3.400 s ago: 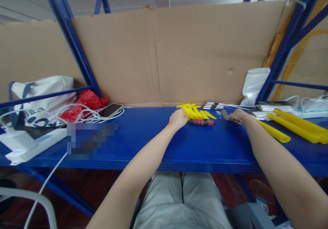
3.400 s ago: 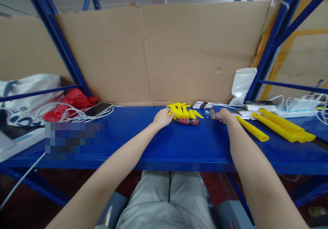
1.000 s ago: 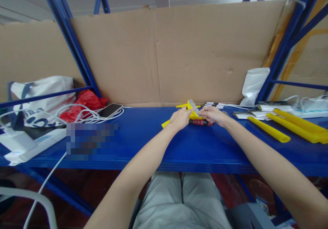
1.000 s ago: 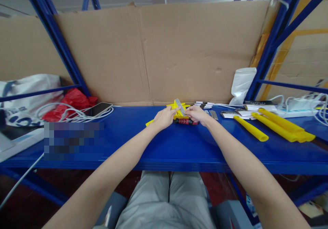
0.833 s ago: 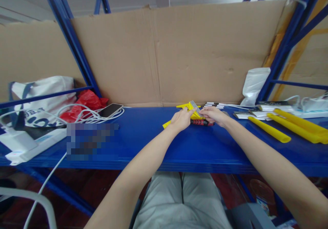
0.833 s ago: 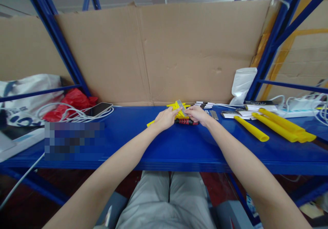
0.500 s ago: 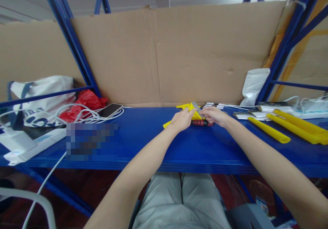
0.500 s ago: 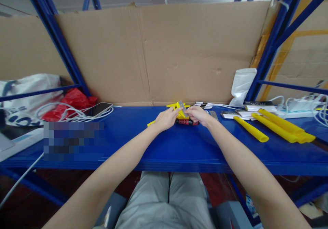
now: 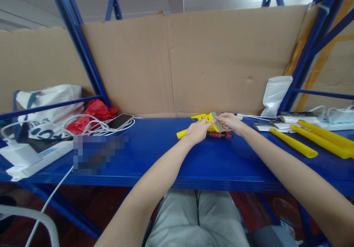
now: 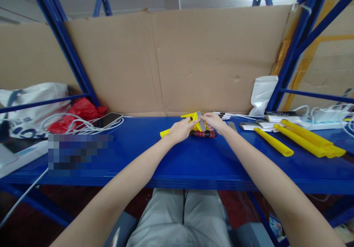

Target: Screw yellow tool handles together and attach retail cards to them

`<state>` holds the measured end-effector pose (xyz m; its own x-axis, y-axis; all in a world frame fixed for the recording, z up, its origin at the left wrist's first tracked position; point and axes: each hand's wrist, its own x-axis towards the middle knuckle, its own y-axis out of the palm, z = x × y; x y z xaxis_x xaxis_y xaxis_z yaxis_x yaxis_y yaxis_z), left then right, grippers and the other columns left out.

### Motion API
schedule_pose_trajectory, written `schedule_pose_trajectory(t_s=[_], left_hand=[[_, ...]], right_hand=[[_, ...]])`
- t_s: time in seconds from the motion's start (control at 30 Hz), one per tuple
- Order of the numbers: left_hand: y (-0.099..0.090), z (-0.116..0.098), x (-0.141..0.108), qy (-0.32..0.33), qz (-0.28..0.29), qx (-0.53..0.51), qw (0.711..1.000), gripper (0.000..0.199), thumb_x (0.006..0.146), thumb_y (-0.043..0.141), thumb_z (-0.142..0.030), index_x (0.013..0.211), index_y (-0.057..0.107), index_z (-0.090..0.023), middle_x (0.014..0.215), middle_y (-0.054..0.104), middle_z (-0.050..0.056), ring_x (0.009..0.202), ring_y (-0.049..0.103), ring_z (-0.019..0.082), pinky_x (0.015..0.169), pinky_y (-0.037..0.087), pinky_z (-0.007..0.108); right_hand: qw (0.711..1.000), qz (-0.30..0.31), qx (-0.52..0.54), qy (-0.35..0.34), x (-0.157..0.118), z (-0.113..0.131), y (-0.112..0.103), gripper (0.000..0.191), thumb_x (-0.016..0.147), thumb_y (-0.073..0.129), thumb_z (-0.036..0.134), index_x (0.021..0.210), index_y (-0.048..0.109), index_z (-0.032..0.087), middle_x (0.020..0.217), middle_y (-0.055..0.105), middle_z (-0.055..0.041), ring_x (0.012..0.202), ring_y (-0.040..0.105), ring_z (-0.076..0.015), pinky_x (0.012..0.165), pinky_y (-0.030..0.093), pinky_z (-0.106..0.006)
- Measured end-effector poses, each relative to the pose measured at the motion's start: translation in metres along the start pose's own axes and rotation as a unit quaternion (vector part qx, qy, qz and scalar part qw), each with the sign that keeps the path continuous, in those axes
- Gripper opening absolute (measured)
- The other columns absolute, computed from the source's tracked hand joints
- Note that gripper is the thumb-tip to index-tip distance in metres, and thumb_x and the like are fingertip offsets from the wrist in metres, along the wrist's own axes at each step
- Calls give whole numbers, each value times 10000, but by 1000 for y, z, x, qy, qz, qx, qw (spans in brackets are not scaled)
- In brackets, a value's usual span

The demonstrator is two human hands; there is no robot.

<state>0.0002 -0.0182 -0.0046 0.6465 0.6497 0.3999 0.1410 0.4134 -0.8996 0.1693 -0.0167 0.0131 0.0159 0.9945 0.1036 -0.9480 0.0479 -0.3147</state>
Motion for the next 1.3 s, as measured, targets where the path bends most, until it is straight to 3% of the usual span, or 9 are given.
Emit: schedule_pose_trajectory(t_s=[0.3, 0.6, 0.67, 0.73, 0.83, 0.9, 0.97, 1.1, 1.3], left_hand=[[1, 2, 0, -7, -15, -15, 1000, 493, 909, 299, -206, 1389, 284, -318, 1164, 512, 81, 1016, 547, 212, 793, 455, 302], [1, 3, 0, -22, 10, -19, 1000, 501, 903, 313, -227, 1389, 283, -344, 1195, 514, 89, 947, 599, 217, 769, 473, 330], [1, 4, -1, -31, 13, -27, 999, 498, 902, 316, -228, 1387, 294, -338, 1190, 524, 88, 956, 598, 216, 788, 471, 333], [1, 5, -1, -46, 20, -35, 998, 493, 901, 324, -233, 1384, 306, -332, 1171, 539, 84, 965, 596, 212, 812, 465, 332], [0, 7, -1, -71, 24, -46, 996, 477, 906, 328, -249, 1377, 328, -321, 1164, 545, 84, 978, 594, 209, 831, 458, 332], [0, 7, -1, -79, 23, -54, 995, 473, 906, 335, -255, 1376, 336, -314, 1171, 542, 88, 979, 595, 211, 831, 459, 334], [-1, 6, -1, -82, 19, -60, 995, 474, 905, 343, -258, 1376, 340, -310, 1181, 540, 88, 978, 597, 213, 830, 462, 336], [-2, 3, -2, -79, 12, -65, 995, 475, 902, 348, -256, 1375, 346, -306, 1192, 544, 80, 985, 595, 214, 843, 464, 342], [2, 4, -1, -82, 5, -77, 994, 481, 898, 355, -258, 1378, 345, -294, 1218, 536, 81, 1015, 584, 225, 854, 464, 353]], right_hand=[[998, 27, -49, -33, 15, 15, -6, 195, 824, 519, 178, 631, 499, 158, 364, 407, 48, 327, 326, -42, 363, 243, -176], [997, 37, -17, -61, 21, -3, -4, 176, 801, 556, 271, 678, 524, 149, 364, 372, 71, 330, 294, -36, 370, 207, -178], [997, 15, -17, -71, 22, -9, -12, 164, 779, 578, 292, 715, 546, 145, 430, 437, 57, 355, 305, -33, 383, 226, -179], [994, -46, -59, -76, 24, -15, -23, 153, 759, 589, 287, 712, 565, 143, 530, 528, 22, 393, 346, -38, 413, 275, -189], [957, -135, -244, -85, 28, -27, -42, 143, 749, 564, 213, 632, 600, 137, 630, 617, -44, 530, 505, -102, 525, 367, -220], [914, -136, -376, -73, 30, -35, -52, 144, 745, 548, 183, 645, 642, 140, 711, 665, -77, 668, 585, -161, 595, 393, -233], [878, -96, -467, -46, 31, -40, -56, 160, 755, 543, 205, 697, 678, 143, 787, 688, -96, 748, 613, -192, 624, 403, -242], [830, -20, -558, 4, 31, -42, -52, 270, 789, 535, 335, 739, 699, 127, 822, 686, -136, 799, 627, -226, 641, 421, -269], [801, -13, -598, 18, 32, -43, -46, 303, 825, 485, 307, 890, 687, 89, 937, 664, -196, 933, 616, -267, 742, 442, -316]])
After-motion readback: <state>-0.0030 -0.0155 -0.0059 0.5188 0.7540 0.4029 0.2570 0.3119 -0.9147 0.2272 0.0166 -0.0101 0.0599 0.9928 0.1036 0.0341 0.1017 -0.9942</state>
